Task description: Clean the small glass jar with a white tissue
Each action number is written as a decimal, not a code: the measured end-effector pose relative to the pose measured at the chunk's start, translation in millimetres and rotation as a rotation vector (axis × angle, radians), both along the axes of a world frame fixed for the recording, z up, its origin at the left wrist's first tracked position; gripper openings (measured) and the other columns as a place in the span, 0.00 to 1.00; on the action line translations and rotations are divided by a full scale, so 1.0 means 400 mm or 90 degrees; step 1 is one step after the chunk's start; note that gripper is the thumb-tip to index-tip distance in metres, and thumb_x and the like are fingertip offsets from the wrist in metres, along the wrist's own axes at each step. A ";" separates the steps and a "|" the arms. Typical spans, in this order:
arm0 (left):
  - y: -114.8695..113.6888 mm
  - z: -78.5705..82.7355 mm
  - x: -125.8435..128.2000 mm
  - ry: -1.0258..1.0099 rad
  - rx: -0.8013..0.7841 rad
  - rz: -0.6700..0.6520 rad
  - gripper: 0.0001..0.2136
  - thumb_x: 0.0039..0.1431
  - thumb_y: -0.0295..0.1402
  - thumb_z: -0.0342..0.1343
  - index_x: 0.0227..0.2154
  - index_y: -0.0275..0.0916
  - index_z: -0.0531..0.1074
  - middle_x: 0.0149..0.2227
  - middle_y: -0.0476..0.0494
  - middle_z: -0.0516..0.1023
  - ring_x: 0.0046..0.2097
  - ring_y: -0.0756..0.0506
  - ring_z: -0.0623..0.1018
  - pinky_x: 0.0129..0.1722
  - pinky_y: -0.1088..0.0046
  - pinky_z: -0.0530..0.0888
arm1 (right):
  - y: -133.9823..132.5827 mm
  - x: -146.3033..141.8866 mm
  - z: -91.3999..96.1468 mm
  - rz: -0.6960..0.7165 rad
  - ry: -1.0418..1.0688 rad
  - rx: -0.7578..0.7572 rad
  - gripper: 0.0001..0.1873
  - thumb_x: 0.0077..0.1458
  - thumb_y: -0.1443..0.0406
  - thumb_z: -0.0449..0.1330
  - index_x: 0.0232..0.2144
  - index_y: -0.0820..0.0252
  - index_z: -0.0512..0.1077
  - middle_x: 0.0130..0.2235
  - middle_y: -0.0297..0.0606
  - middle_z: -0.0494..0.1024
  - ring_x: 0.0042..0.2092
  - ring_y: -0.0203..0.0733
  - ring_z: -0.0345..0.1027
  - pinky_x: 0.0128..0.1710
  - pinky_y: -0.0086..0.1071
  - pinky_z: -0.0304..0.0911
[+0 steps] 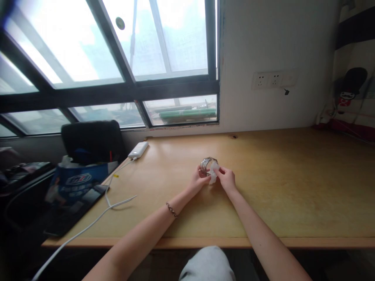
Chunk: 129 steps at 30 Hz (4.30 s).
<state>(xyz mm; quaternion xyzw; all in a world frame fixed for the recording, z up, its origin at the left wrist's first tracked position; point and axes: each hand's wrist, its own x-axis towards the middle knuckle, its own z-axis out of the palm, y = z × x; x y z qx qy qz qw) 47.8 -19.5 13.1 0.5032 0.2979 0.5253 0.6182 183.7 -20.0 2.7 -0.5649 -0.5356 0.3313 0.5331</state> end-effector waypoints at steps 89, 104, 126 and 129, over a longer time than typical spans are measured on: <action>-0.015 -0.002 -0.017 0.332 0.287 0.058 0.17 0.46 0.37 0.55 0.39 0.35 0.64 0.33 0.44 0.69 0.33 0.50 0.69 0.30 0.76 0.67 | -0.030 0.001 0.031 -0.129 -0.340 0.202 0.12 0.51 0.64 0.46 0.27 0.62 0.68 0.26 0.38 0.69 0.29 0.38 0.62 0.29 0.28 0.55; -0.018 -0.015 -0.013 0.202 0.217 -0.019 0.22 0.44 0.35 0.58 0.42 0.36 0.58 0.39 0.41 0.68 0.37 0.49 0.72 0.36 0.71 0.70 | -0.009 0.013 0.023 -0.086 -0.273 0.101 0.19 0.51 0.55 0.47 0.25 0.62 0.70 0.23 0.36 0.70 0.26 0.38 0.61 0.26 0.28 0.54; -0.004 -0.021 -0.020 0.175 0.131 -0.072 0.17 0.45 0.38 0.57 0.36 0.35 0.61 0.33 0.45 0.68 0.27 0.53 0.69 0.25 0.78 0.68 | -0.045 0.010 0.048 -0.107 -0.426 0.267 0.13 0.53 0.65 0.44 0.37 0.61 0.66 0.34 0.41 0.68 0.36 0.41 0.62 0.36 0.31 0.56; -0.001 -0.034 -0.017 0.142 0.143 -0.067 0.18 0.43 0.36 0.59 0.34 0.36 0.59 0.30 0.47 0.67 0.29 0.53 0.70 0.27 0.77 0.68 | -0.025 0.006 0.027 -0.113 -0.380 0.213 0.14 0.53 0.62 0.44 0.29 0.61 0.67 0.28 0.39 0.69 0.31 0.39 0.62 0.30 0.30 0.56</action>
